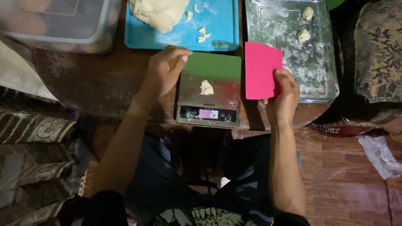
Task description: The person portions out small pieces of dough by hand, places each piece on a digital scale to check the weight, and moves the measured pieces onto a metal tray.
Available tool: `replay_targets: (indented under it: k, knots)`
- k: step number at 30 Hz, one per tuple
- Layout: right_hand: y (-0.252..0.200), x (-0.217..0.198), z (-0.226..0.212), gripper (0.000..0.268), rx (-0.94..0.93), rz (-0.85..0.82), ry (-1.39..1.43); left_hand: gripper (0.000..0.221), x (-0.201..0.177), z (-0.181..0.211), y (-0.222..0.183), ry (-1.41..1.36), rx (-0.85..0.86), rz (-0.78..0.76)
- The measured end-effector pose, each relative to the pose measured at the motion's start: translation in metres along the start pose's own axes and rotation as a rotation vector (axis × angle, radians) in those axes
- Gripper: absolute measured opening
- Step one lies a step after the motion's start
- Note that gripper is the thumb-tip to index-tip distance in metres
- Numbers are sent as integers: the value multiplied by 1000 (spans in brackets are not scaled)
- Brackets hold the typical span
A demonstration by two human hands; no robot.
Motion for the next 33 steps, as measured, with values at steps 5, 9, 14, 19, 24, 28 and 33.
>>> replay_targets:
  k: [5,9,14,19,24,28,33]
  knots:
    - [2,-2,1,20,-25,-23,13,13,6,-1,1,6,12,60]
    - [-14,25,-26,11,91,-43,-41,11,12,-47,21,39,109,-3]
    - [-3,13,-14,10,67,-43,-6,18,30,-126,80,319,111,7]
    - [-8,22,-21,13,85,-14,-29,19,54,-152,120,676,201,-45]
    - [-7,20,-22,15,95,-4,-24,31,81,-182,134,1071,151,62]
    - [-5,16,-21,13,83,-3,-42,10,94,-193,134,1325,233,121]
    - [-6,17,-22,12,92,-15,-22,41,89,-196,123,1307,307,151]
Point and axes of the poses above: each hand's wrist, its own y-axis towards the middle knuckle, its own x-axis out of the palm, z = x × y, the point moved 2 cm from there along y, towards the middle knuckle, and after that the axes turned 8 degrees about y, right-handed, at the moved point
